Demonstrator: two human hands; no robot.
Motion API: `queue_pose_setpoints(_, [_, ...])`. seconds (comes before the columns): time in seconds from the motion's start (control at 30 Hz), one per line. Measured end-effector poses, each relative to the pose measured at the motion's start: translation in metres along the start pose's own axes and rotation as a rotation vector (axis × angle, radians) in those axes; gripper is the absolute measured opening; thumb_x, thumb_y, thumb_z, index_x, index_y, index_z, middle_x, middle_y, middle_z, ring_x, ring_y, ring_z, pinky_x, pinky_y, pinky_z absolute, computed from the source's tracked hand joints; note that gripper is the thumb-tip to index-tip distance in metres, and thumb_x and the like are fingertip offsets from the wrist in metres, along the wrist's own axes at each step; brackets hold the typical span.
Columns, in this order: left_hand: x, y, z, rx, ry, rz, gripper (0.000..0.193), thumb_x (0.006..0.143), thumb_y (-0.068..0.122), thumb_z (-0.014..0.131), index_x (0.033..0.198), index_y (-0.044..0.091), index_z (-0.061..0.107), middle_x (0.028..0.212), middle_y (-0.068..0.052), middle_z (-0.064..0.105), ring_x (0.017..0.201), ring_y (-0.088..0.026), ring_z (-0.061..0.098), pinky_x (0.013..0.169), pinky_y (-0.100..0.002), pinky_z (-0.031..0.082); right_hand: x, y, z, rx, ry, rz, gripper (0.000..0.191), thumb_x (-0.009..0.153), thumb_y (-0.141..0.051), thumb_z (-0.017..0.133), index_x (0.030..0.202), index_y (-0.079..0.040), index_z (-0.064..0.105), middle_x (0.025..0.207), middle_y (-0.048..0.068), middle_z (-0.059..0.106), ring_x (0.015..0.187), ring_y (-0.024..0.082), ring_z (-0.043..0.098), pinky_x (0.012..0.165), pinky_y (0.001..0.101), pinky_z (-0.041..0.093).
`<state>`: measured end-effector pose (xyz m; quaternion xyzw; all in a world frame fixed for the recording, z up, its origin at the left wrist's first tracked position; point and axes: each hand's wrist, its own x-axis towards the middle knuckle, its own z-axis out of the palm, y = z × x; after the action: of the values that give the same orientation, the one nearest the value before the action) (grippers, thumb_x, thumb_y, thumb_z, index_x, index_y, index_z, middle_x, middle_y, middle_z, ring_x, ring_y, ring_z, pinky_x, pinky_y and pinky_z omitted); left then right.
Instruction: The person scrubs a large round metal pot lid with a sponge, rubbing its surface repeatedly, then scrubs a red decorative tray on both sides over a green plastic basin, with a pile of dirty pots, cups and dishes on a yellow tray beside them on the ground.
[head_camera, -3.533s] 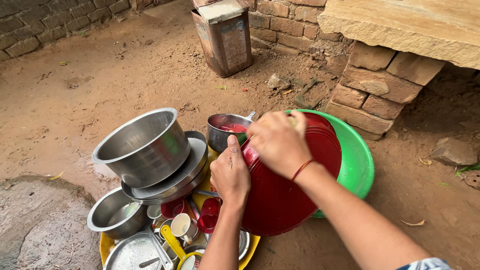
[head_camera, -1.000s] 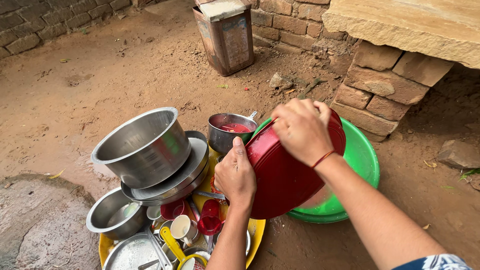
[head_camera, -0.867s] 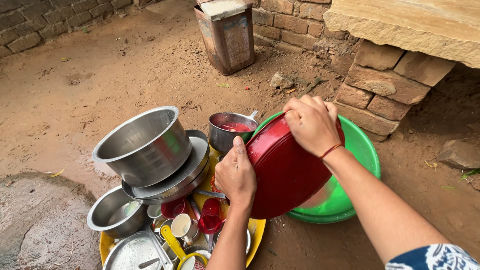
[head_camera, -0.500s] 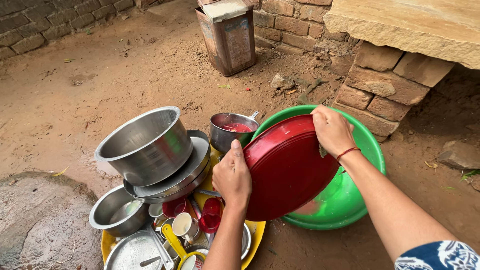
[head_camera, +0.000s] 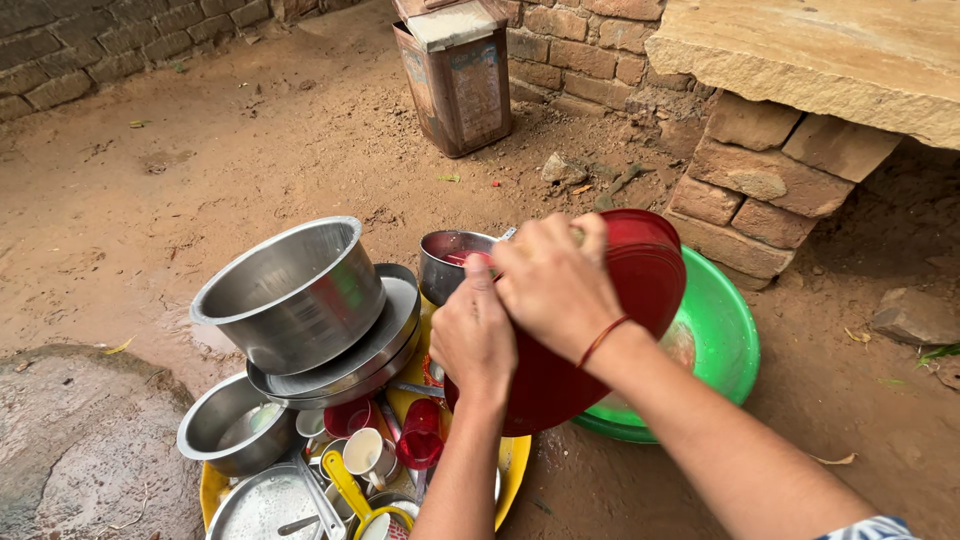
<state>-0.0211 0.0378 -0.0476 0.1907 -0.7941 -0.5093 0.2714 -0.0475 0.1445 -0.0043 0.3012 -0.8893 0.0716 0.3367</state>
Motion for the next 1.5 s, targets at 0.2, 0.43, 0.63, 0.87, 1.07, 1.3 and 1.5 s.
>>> queue_pose_setpoints(0.2, [0.001, -0.005, -0.004, -0.037, 0.031, -0.022, 0.07, 0.097, 0.065, 0.034, 0.089, 0.012, 0.078, 0.074, -0.021, 0.071, 0.074, -0.043, 0.068, 0.065, -0.052, 0.05, -0.001, -0.007, 0.002, 0.075, 0.077, -0.045, 0.011, 0.086, -0.023, 0.061, 0.092, -0.015, 0.066, 0.097, 0.003, 0.064, 0.106, 0.022, 0.059, 0.103, 0.0592, 0.029])
queue_pose_setpoints(0.43, [0.005, -0.018, -0.009, 0.069, 0.031, -0.091, 0.078, 0.096, 0.07, 0.036, 0.069, 0.003, 0.066, 0.063, -0.021, 0.063, 0.064, -0.041, 0.061, 0.062, -0.052, 0.044, 0.0, 0.065, 0.02, 0.254, 0.039, 0.345, 0.017, 0.097, -0.021, 0.053, 0.101, -0.018, 0.07, 0.106, 0.003, 0.068, 0.111, 0.025, 0.059, 0.103, 0.0519, 0.036])
queue_pose_setpoints(0.63, [0.009, -0.02, -0.005, 0.056, 0.043, -0.081, 0.078, 0.095, 0.07, 0.037, 0.066, 0.003, 0.063, 0.06, -0.019, 0.061, 0.061, -0.04, 0.058, 0.059, -0.052, 0.042, -0.009, 0.105, 0.038, 0.444, 0.008, 0.794, 0.031, 0.098, -0.027, 0.051, 0.126, -0.015, 0.056, 0.115, 0.007, 0.065, 0.114, 0.03, 0.063, 0.101, 0.045, 0.045])
queue_pose_setpoints(0.87, [0.009, -0.022, -0.005, 0.062, 0.035, -0.098, 0.077, 0.097, 0.068, 0.037, 0.068, 0.001, 0.062, 0.062, -0.021, 0.061, 0.062, -0.042, 0.058, 0.061, -0.053, 0.043, -0.005, 0.08, 0.049, 0.313, 0.149, 0.637, 0.033, 0.097, -0.021, 0.055, 0.126, -0.015, 0.068, 0.158, 0.02, 0.037, 0.134, 0.033, 0.048, 0.107, 0.0696, 0.018])
queue_pose_setpoints(1.07, [0.006, -0.022, 0.004, 0.051, 0.035, -0.08, 0.075, 0.097, 0.067, 0.037, 0.072, 0.003, 0.067, 0.068, -0.022, 0.064, 0.067, -0.044, 0.06, 0.062, -0.054, 0.044, -0.01, 0.011, 0.041, 0.167, 0.165, 0.195, 0.041, 0.097, -0.015, 0.055, 0.136, -0.013, 0.065, 0.158, 0.013, 0.048, 0.149, 0.029, 0.042, 0.117, 0.0657, 0.017])
queue_pose_setpoints(1.3, [0.006, -0.025, 0.004, -0.035, 0.011, -0.054, 0.072, 0.099, 0.065, 0.034, 0.079, 0.008, 0.075, 0.072, -0.021, 0.069, 0.071, -0.043, 0.067, 0.062, -0.052, 0.047, -0.016, -0.015, 0.018, 0.197, 0.093, -0.072, 0.051, 0.099, -0.018, 0.058, 0.147, -0.003, 0.06, 0.163, 0.016, 0.044, 0.154, 0.028, 0.037, 0.123, 0.0606, 0.024])
queue_pose_setpoints(1.5, [0.004, -0.02, 0.009, -0.041, 0.025, -0.002, 0.067, 0.096, 0.066, 0.037, 0.086, 0.015, 0.079, 0.07, -0.021, 0.068, 0.069, -0.043, 0.066, 0.062, -0.052, 0.047, -0.009, 0.006, 0.009, 0.05, 0.195, -0.017, 0.034, 0.085, -0.032, 0.065, 0.118, -0.026, 0.074, 0.156, 0.016, 0.048, 0.147, 0.041, 0.036, 0.117, 0.0654, 0.019])
